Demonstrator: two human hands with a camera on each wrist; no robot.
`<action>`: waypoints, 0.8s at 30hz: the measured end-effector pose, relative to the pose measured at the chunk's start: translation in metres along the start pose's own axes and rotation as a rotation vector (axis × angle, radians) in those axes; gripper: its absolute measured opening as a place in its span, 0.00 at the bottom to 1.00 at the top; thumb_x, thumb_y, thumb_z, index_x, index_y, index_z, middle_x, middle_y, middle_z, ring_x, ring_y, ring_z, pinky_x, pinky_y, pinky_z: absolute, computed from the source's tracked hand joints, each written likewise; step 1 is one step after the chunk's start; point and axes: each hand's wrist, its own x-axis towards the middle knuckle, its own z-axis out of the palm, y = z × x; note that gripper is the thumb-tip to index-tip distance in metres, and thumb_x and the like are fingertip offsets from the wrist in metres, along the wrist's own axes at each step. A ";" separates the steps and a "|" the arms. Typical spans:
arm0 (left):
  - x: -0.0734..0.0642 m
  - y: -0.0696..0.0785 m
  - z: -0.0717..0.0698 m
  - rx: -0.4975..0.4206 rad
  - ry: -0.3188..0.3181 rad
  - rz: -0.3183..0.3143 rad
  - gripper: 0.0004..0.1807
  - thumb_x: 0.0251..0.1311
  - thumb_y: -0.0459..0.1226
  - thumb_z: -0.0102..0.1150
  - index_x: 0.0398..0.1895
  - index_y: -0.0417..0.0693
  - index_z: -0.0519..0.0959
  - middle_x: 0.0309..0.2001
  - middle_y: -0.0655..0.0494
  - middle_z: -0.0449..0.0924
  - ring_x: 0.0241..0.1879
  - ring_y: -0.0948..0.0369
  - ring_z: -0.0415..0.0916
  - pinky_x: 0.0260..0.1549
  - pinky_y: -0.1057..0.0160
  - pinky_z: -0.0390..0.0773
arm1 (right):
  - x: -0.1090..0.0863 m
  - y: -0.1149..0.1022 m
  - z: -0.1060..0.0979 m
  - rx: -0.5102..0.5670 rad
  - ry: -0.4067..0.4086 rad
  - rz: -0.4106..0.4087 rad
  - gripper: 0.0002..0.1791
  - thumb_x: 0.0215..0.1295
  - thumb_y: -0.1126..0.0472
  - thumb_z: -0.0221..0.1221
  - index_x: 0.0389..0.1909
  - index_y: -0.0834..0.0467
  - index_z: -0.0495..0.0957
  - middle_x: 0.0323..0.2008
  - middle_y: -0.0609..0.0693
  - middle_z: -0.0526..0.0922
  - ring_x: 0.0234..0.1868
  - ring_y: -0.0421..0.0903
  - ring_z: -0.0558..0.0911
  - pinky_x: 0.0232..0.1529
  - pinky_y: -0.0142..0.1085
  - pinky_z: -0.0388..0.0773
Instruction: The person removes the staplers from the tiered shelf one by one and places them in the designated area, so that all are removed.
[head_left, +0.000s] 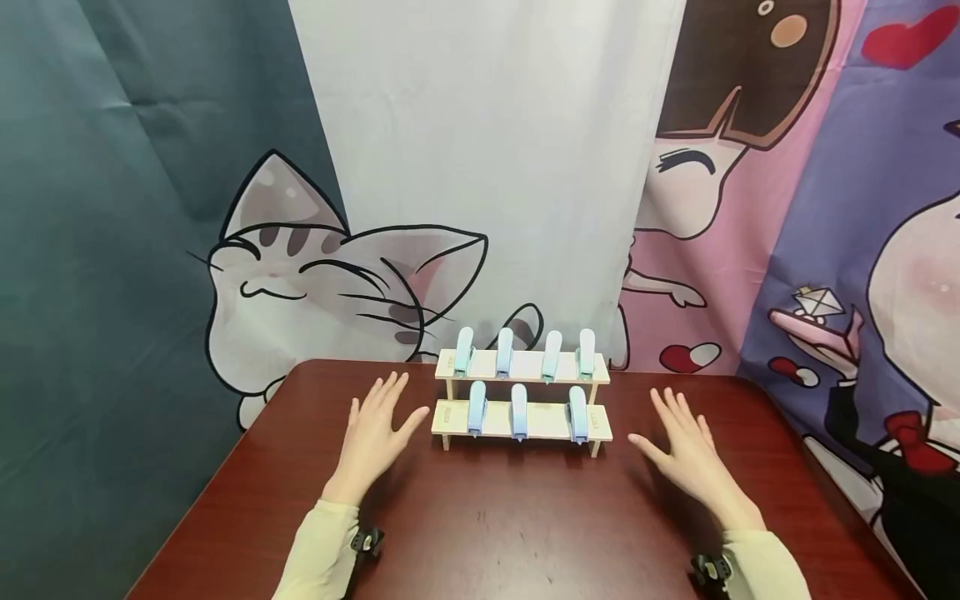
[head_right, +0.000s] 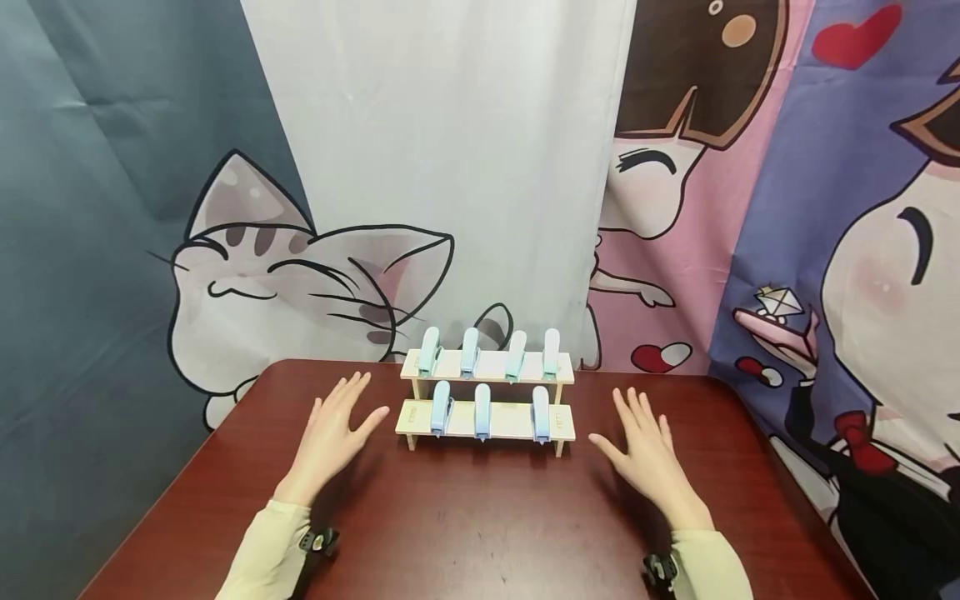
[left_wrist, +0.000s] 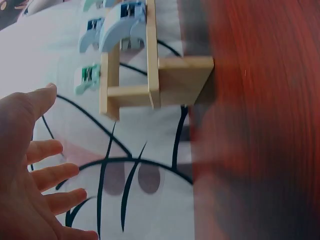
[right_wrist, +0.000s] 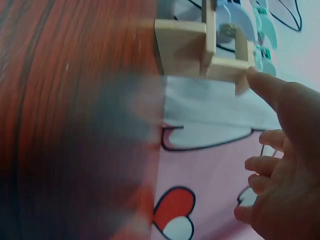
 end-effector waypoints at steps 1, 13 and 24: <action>0.001 0.002 0.002 -0.020 -0.007 -0.001 0.39 0.65 0.55 0.62 0.74 0.46 0.67 0.73 0.41 0.65 0.74 0.42 0.57 0.67 0.28 0.48 | 0.003 -0.002 0.002 0.010 -0.005 -0.020 0.52 0.66 0.42 0.64 0.78 0.65 0.51 0.76 0.73 0.50 0.78 0.68 0.43 0.70 0.70 0.37; 0.008 0.033 0.032 -0.210 -0.045 0.005 0.36 0.65 0.50 0.65 0.70 0.40 0.71 0.67 0.40 0.73 0.66 0.44 0.70 0.62 0.43 0.71 | 0.020 -0.013 0.031 0.078 -0.110 -0.151 0.51 0.59 0.47 0.71 0.76 0.66 0.58 0.75 0.68 0.56 0.76 0.68 0.52 0.70 0.67 0.51; 0.014 0.060 0.058 -0.275 -0.074 -0.003 0.33 0.65 0.46 0.66 0.68 0.37 0.73 0.63 0.37 0.75 0.62 0.44 0.74 0.59 0.44 0.74 | 0.027 -0.021 0.045 0.100 -0.114 -0.196 0.49 0.61 0.45 0.69 0.75 0.66 0.60 0.73 0.70 0.60 0.73 0.70 0.57 0.68 0.64 0.58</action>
